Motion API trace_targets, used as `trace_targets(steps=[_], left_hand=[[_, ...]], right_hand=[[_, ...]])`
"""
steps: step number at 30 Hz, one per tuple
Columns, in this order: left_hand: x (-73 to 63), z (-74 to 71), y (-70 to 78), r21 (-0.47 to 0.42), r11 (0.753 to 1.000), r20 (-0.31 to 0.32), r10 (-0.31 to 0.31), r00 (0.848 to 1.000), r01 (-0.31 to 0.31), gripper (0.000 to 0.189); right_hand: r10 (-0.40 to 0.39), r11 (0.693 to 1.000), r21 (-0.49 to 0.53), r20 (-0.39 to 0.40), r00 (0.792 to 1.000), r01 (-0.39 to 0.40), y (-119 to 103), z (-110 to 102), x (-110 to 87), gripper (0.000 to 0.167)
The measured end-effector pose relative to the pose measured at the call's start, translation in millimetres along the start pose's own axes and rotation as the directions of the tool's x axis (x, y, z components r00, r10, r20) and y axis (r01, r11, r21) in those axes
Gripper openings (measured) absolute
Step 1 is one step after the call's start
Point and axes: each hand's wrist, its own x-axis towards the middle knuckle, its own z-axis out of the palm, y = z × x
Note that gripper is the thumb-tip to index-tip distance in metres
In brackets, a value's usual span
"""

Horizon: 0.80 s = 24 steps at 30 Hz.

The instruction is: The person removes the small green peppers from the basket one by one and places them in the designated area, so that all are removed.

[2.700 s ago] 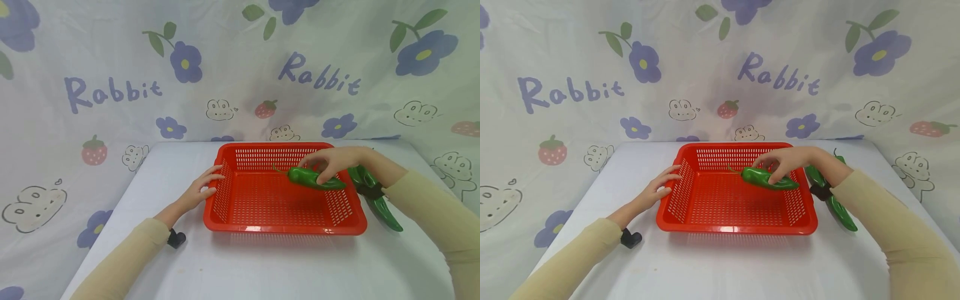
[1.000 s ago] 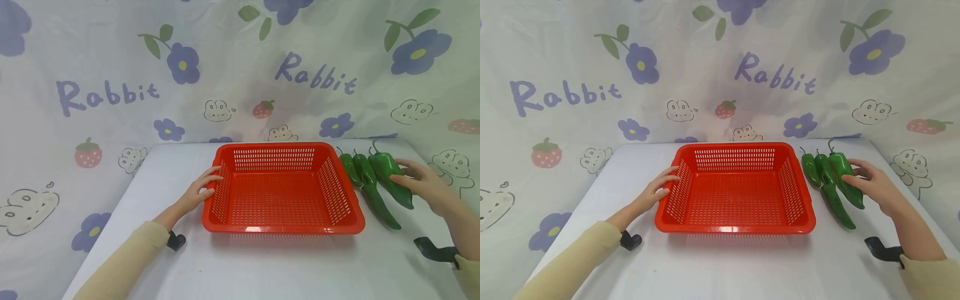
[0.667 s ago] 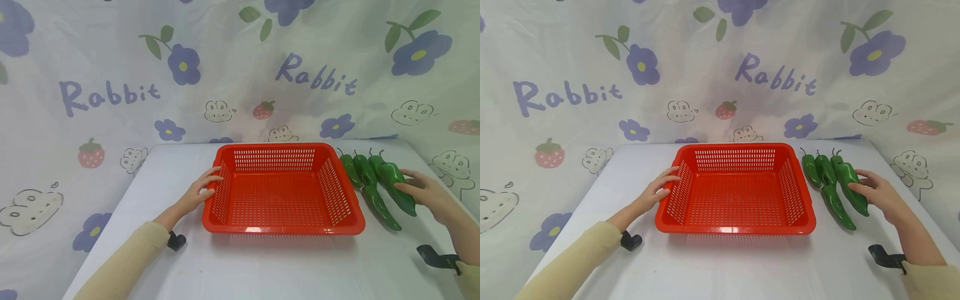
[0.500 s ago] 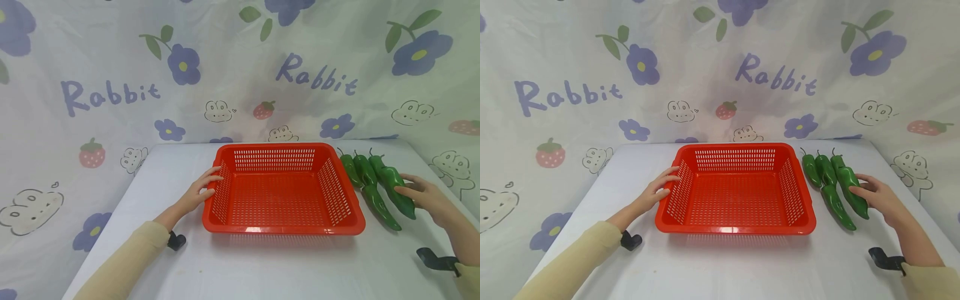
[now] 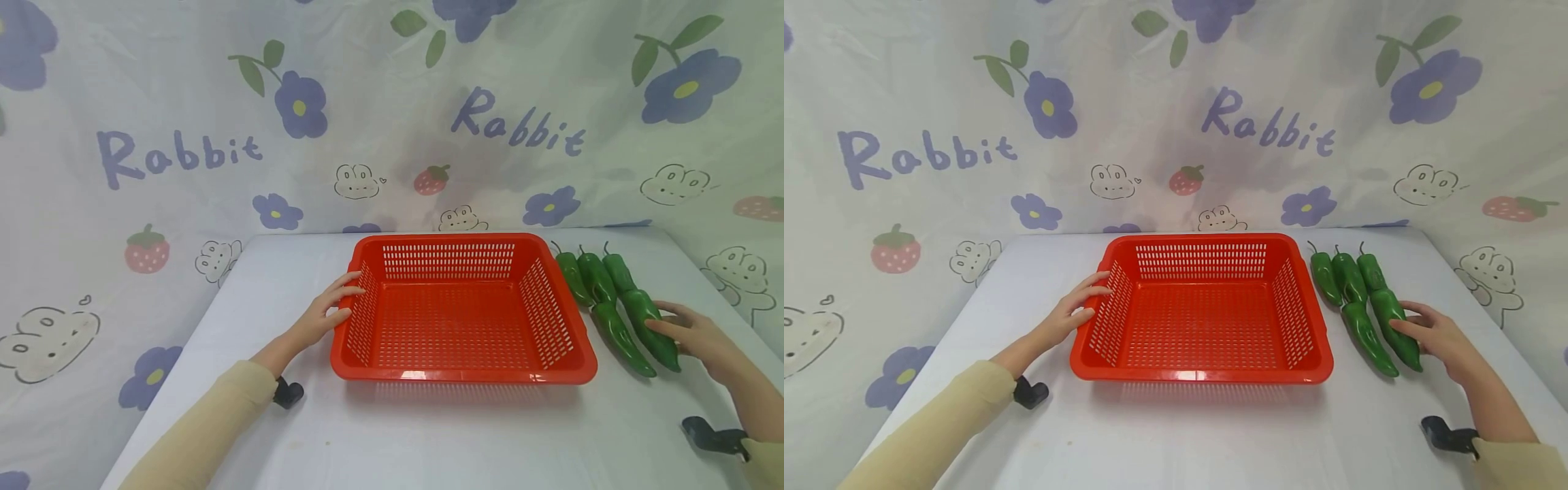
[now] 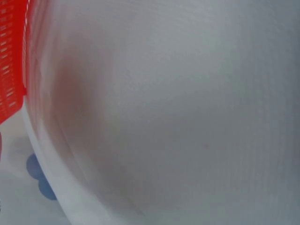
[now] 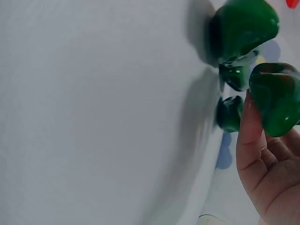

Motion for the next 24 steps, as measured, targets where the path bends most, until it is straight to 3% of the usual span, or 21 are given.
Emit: trace_targets(steps=[4,12,16,24], left_hand=[[0.3,-0.1,-2.9,0.002,1.000,0.002,0.008,1.000,-0.008,0.040],[3.4,1.8,-40.5,0.010,0.999,-0.011,0.031,0.999,-0.031,0.040],[3.7,1.4,-43.0,0.003,0.999,-0.009,0.048,0.999,-0.048,0.040],[3.9,2.2,-35.4,-0.007,1.000,-0.007,0.014,1.000,-0.014,0.041]], right_hand=[[0.005,1.000,-0.011,0.024,1.000,-0.005,-15,2,-12.5,0.081],[0.012,0.999,-0.031,0.057,0.998,-0.010,-11,2,-11.3,0.081],[0.009,0.999,-0.038,0.072,0.997,-0.006,-9,1,-10.2,0.080],[0.027,0.999,-0.049,0.095,0.995,-0.022,-8,1,-5.6,0.082]])
